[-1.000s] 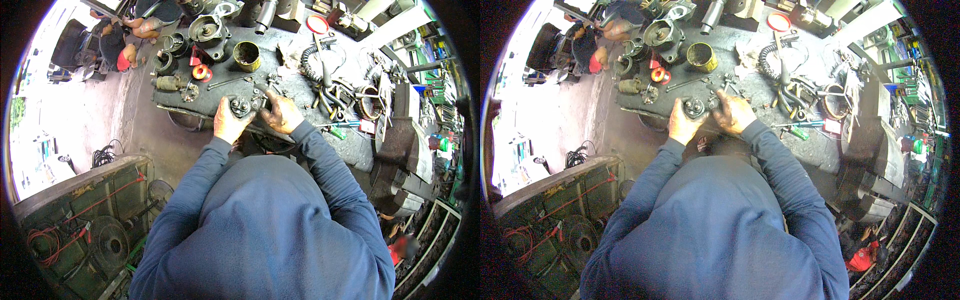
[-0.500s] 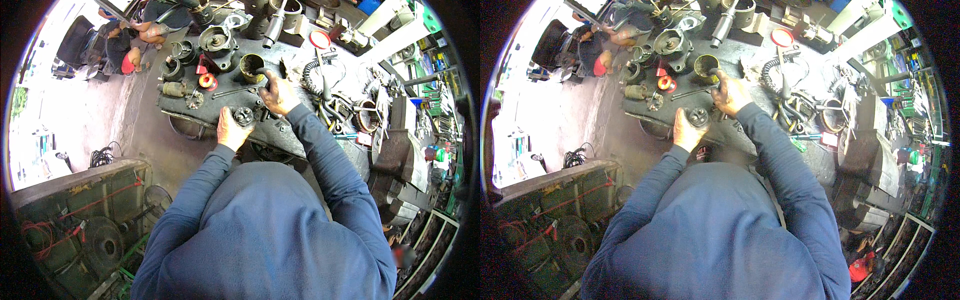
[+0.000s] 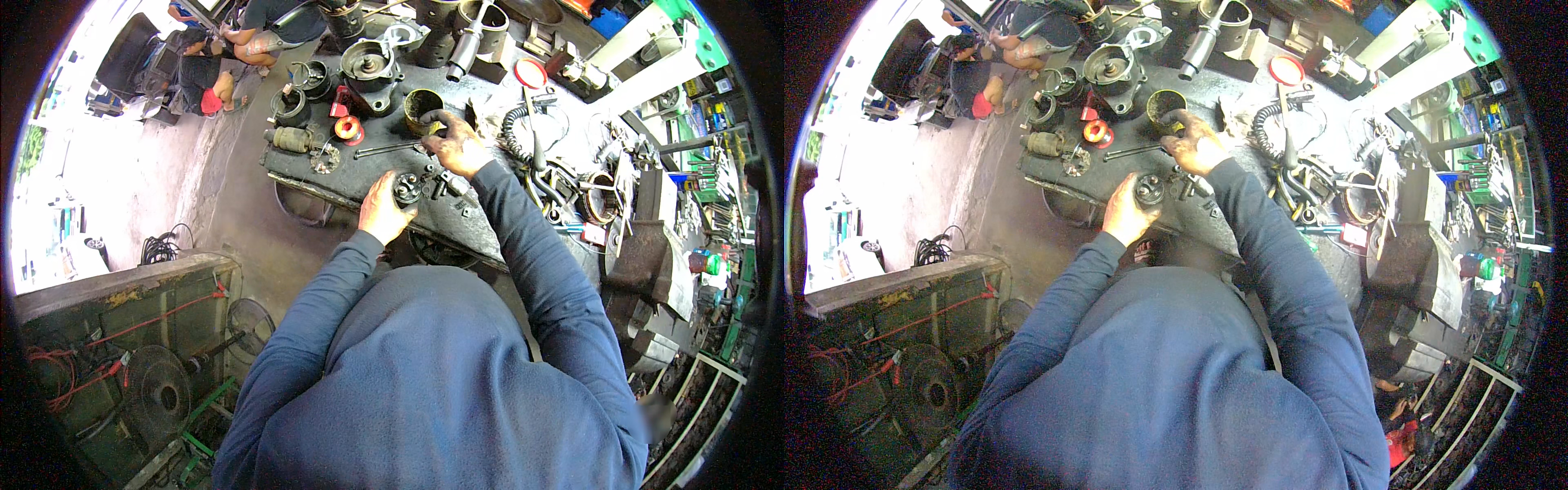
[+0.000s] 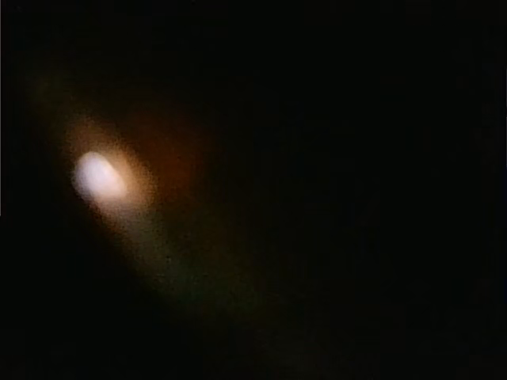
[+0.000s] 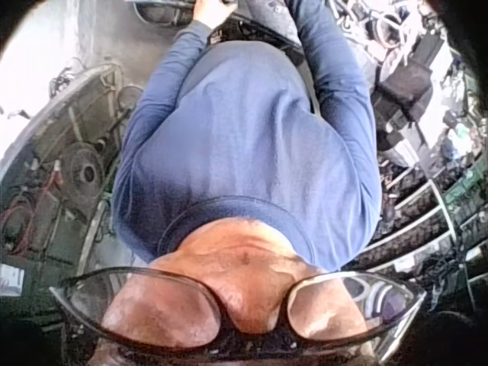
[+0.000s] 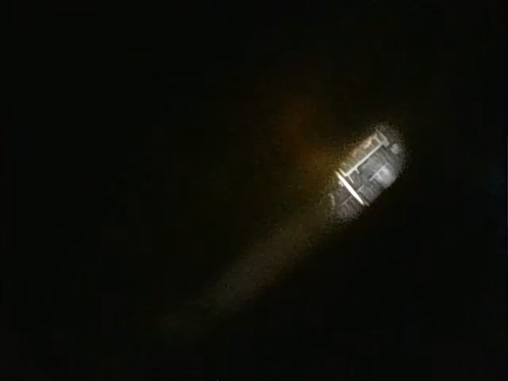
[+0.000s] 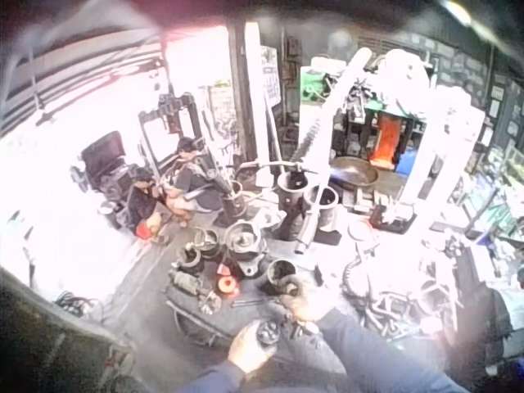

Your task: The person uses a screwdriver to adjust components on a mechanical part clamped in a vise. They then remove the part, place it on the workbench, and use a small brush to clean or apply lubricant to internal components.

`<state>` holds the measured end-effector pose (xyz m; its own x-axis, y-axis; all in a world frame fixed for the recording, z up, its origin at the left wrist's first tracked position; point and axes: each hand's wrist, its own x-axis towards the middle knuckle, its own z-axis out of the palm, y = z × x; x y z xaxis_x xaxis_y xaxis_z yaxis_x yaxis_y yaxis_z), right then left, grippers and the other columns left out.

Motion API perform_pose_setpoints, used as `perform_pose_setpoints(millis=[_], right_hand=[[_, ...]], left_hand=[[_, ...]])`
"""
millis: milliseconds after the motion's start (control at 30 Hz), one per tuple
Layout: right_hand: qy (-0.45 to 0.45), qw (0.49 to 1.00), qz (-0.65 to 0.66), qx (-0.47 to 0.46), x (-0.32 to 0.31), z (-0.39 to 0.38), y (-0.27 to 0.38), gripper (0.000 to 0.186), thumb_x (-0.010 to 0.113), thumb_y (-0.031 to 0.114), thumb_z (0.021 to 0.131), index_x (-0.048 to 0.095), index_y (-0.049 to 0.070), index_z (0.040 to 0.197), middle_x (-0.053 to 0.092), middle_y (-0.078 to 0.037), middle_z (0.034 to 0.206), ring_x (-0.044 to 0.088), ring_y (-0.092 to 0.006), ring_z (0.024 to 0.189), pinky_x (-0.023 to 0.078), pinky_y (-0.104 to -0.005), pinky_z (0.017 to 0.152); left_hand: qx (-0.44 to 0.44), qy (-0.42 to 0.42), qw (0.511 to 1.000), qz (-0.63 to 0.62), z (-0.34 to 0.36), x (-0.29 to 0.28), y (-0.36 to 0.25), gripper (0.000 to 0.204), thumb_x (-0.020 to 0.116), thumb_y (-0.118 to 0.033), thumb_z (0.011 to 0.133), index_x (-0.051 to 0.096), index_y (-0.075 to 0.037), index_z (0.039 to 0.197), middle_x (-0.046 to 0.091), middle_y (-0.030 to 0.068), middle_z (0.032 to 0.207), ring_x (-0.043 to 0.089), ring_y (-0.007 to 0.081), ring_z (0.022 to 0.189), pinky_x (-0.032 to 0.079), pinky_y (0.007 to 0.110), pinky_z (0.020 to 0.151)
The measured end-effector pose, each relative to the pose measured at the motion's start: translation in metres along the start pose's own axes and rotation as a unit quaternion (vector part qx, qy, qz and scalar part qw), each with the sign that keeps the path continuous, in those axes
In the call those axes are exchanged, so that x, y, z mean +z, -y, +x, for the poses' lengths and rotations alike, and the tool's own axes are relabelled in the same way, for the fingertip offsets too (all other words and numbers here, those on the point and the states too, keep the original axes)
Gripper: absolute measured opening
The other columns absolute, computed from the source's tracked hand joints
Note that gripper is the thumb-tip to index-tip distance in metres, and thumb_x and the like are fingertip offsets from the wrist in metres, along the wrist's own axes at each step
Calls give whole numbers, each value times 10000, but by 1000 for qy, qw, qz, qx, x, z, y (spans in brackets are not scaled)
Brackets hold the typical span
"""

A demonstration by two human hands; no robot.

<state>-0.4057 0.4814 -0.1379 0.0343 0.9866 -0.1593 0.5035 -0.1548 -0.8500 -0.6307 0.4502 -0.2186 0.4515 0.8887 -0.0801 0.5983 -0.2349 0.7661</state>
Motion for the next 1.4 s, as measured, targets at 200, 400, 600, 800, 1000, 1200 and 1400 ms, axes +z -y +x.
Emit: perform_pose_setpoints(millis=[200, 400, 600, 800, 1000, 1200, 1400], right_hand=[[12, 996, 88, 5, 0, -63, -5, 569, 649, 165, 881, 556, 111, 1439, 627, -41, 752, 571, -111, 632, 460, -293, 569], [107, 946, 300, 59, 33, -120, -36, 689, 638, 17, 904, 449, 113, 1560, 573, 39, 801, 498, -60, 687, 415, -225, 621], [106, 940, 317, 66, 54, -132, -36, 679, 635, 25, 937, 414, 106, 1574, 595, 24, 840, 512, -72, 785, 426, -238, 730], [87, 945, 309, 66, 55, -133, -34, 694, 627, 41, 946, 380, 102, 1591, 601, 15, 850, 519, -78, 789, 425, -244, 744], [76, 939, 328, 70, 54, -130, -35, 722, 640, 50, 939, 355, 77, 1601, 597, 8, 870, 522, -85, 813, 425, -246, 763], [75, 934, 343, 67, 54, -130, -41, 730, 654, 65, 934, 358, 72, 1601, 589, 12, 873, 517, -87, 823, 419, -250, 754], [72, 943, 319, 60, 60, -128, -39, 715, 641, -31, 917, 422, 125, 1580, 551, 41, 861, 476, -66, 776, 417, -220, 708]], left_hand=[[-3, -69, 997, 36, -4, 12, 2, 949, 906, -206, 679, 409, 29, 1452, 509, 289, 1439, 475, 424, 1376, 406, 437, 1159], [98, 22, 993, -66, 7, -19, 6, 778, 875, -156, 667, 531, 13, 1344, 644, 248, 1250, 619, 401, 1211, 469, 427, 1093], [54, -73, 996, 7, 2, -1, 5, 674, 916, -198, 683, 552, -37, 1226, 655, 187, 1168, 655, 345, 1125, 520, 420, 982], [58, -80, 995, -9, -5, -5, -10, 899, 927, -288, 659, 426, -14, 1353, 512, 245, 1338, 533, 415, 1262, 465, 465, 1062], [-19, -101, 993, 53, 1, 5, -16, 829, 928, -242, 649, 461, -2, 1291, 555, 253, 1240, 574, 413, 1186, 488, 468, 1018], [74, 25, 993, -94, 11, -18, 6, 898, 871, -90, 670, 431, -30, 1450, 560, 218, 1404, 563, 308, 1326, 468, 394, 1098], [89, -66, 994, -13, 3, -8, -2, 938, 908, -138, 679, 425, -51, 1478, 618, 195, 1336, 619, 288, 1247, 497, 395, 1060]])
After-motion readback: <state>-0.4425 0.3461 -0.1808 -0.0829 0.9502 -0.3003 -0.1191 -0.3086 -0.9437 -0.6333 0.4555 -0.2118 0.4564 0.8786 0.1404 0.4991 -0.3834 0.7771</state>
